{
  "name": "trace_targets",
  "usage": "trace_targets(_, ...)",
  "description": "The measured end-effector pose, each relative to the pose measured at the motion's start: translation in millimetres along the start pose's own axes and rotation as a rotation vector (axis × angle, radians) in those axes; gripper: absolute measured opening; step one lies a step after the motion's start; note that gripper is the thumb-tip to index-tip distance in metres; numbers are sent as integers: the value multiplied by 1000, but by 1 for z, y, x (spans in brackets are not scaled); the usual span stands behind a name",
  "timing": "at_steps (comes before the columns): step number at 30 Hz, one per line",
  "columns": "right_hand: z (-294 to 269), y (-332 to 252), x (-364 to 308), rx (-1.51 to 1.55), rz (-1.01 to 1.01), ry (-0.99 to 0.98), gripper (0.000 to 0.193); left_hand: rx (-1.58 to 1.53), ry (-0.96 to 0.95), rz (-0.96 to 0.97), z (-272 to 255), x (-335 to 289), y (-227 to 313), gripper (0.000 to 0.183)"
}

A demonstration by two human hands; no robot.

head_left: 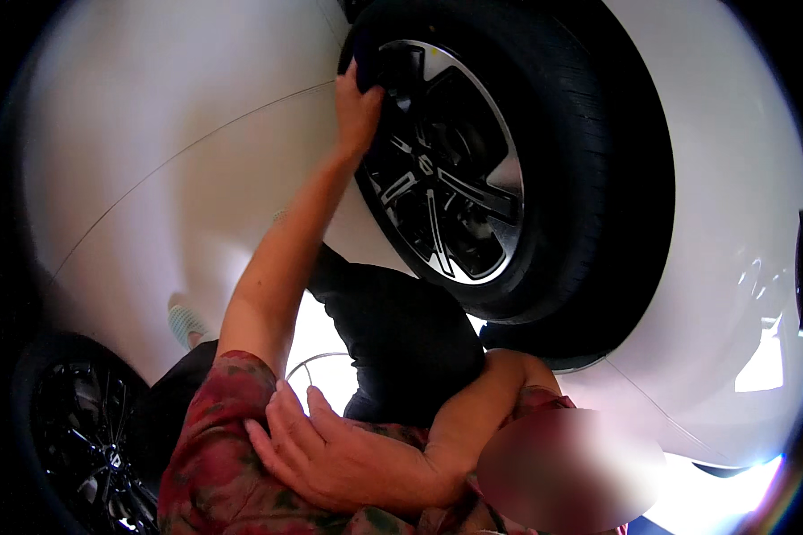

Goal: The person wipes the rims of two different cars using a purple cloth. They clean the spokes and outer edges of the wheels on both a white and a black vehicle.

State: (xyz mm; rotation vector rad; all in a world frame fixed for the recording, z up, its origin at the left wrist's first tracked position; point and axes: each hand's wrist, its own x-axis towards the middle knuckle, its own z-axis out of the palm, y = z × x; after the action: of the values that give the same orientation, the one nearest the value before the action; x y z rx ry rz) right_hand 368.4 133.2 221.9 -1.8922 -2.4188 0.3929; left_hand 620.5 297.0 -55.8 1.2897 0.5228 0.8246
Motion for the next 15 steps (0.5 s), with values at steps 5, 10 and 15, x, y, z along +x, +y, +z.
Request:
trace_targets(5,2,6,3,17,34,41,48,395,16,153,12,11,-40,61)
trace_targets(10,-1,3,8,71,80,85,39,374,-54,-6,16,-7,-61,55)
trace_targets(15,6,-14,13,109,31,141,38,-84,-256,-686,-25,-64,-91,38)
